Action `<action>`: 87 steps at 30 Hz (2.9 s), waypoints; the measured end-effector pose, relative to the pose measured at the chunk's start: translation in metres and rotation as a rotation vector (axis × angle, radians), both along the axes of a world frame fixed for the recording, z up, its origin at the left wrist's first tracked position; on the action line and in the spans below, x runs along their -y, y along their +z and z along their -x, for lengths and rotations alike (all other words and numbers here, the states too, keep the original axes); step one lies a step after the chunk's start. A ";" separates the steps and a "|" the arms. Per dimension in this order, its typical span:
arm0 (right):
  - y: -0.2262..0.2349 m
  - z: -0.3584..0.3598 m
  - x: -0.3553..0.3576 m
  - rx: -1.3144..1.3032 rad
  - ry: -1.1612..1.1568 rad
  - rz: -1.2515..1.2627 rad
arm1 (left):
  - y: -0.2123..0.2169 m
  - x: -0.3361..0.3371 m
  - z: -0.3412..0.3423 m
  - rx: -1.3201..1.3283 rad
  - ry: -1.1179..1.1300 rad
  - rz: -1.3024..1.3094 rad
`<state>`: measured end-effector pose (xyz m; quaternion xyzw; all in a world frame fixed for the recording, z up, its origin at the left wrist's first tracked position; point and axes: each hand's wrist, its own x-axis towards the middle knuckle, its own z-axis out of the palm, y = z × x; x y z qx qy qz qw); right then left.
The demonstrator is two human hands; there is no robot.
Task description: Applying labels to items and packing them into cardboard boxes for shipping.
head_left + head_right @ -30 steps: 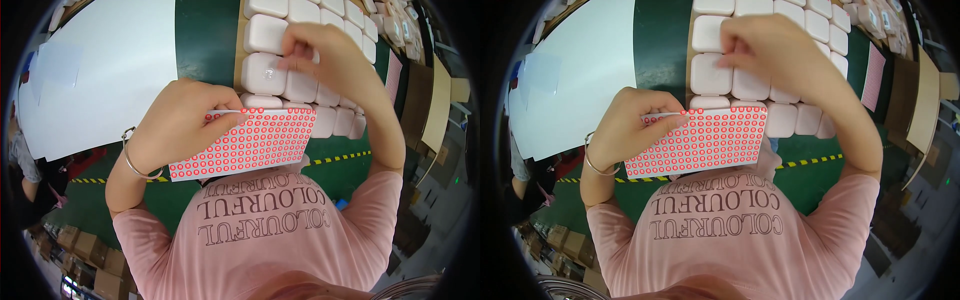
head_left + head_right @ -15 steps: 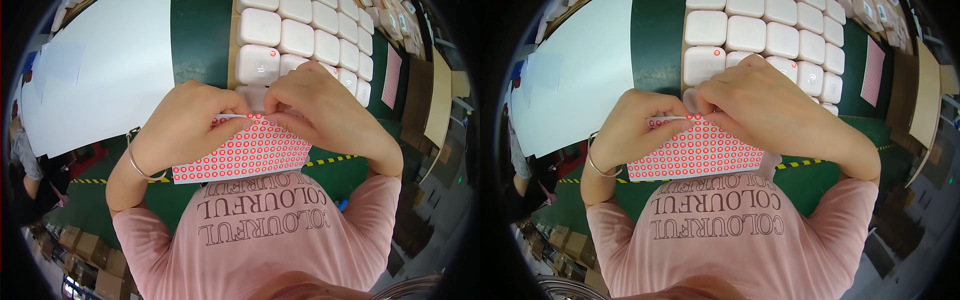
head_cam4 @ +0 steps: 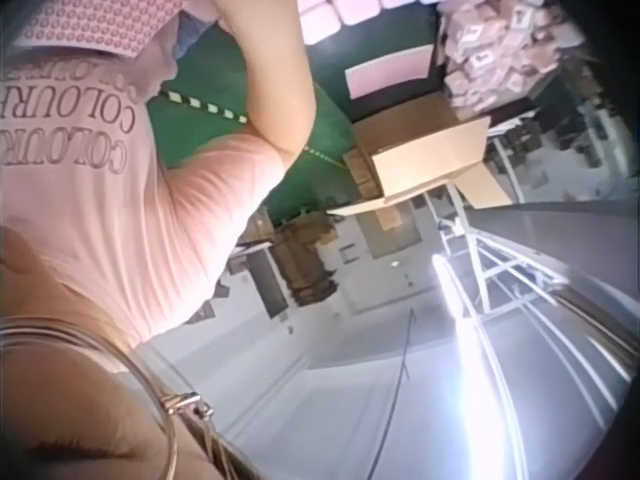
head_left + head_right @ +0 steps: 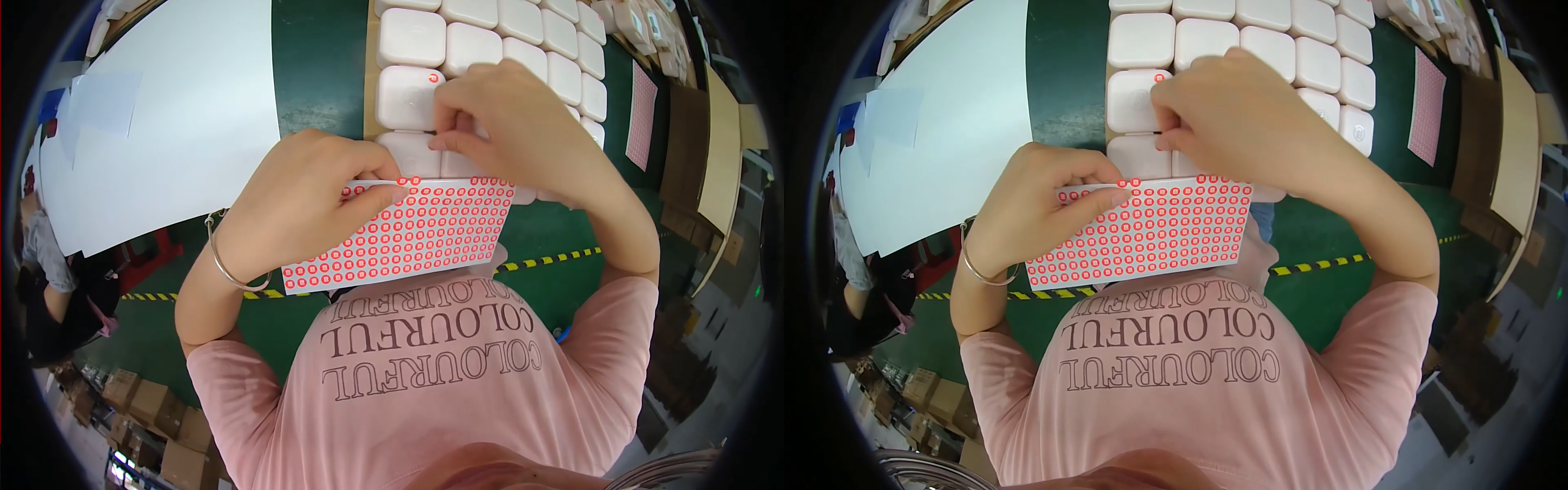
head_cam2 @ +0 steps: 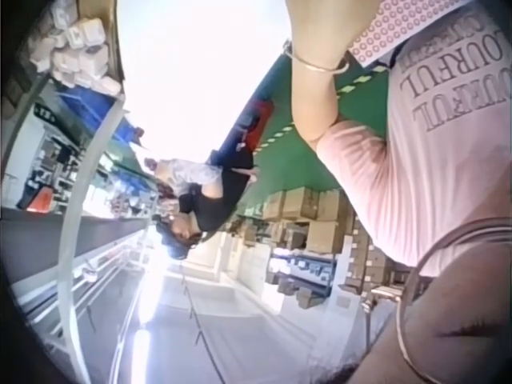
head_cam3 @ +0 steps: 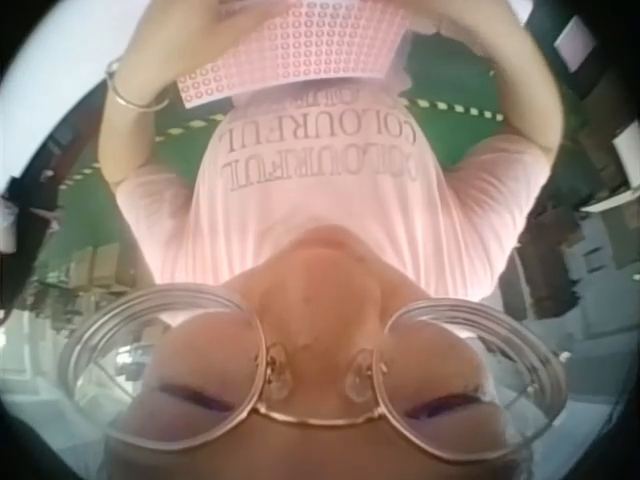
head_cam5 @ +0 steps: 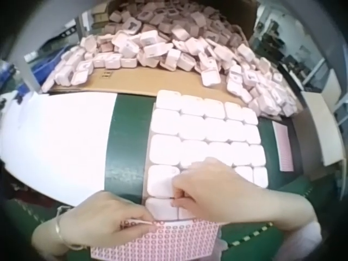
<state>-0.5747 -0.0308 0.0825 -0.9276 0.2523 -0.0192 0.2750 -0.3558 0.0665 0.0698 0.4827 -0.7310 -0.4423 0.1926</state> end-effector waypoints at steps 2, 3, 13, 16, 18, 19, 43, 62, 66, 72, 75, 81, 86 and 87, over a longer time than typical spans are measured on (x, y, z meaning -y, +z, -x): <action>0.003 0.001 0.003 -0.052 -0.029 0.018 | 0.001 0.001 0.002 0.000 0.002 -0.005; 0.004 0.001 0.003 -0.051 -0.067 -0.095 | 0.002 0.001 0.004 -0.008 0.005 -0.012; 0.026 0.019 -0.033 0.044 0.019 -0.039 | 0.007 0.010 0.021 -0.068 -0.039 -0.012; 0.033 0.020 -0.032 0.066 -0.024 -0.108 | 0.006 0.007 0.021 -0.080 -0.040 0.028; 0.033 0.027 -0.026 0.077 -0.056 -0.196 | 0.005 0.008 0.023 -0.084 -0.061 0.040; 0.030 0.032 -0.023 0.036 -0.087 -0.144 | 0.004 0.008 0.023 -0.087 -0.081 0.053; 0.018 0.064 -0.043 0.147 -0.114 0.089 | 0.010 0.029 0.067 -0.081 -0.119 -0.078; 0.012 0.107 -0.009 -0.215 -0.371 -0.198 | 0.011 0.035 0.082 0.050 -0.124 0.017; 0.012 0.128 -0.022 0.217 -0.303 -0.307 | 0.015 0.035 0.079 0.063 -0.100 0.000; 0.014 0.143 -0.041 0.257 -0.424 -0.223 | 0.020 0.034 0.101 0.116 -0.143 0.197; 0.020 0.145 -0.042 0.243 -0.404 -0.164 | 0.017 0.036 0.123 0.090 -0.182 0.301; 0.022 0.151 -0.049 0.175 -0.364 0.035 | 0.009 0.038 0.134 0.044 -0.196 0.220; 0.023 0.151 -0.051 0.172 -0.346 0.052 | 0.013 0.033 0.135 0.041 -0.197 0.137; 0.024 0.150 -0.052 0.175 -0.340 0.040 | 0.014 0.031 0.134 0.029 -0.202 0.129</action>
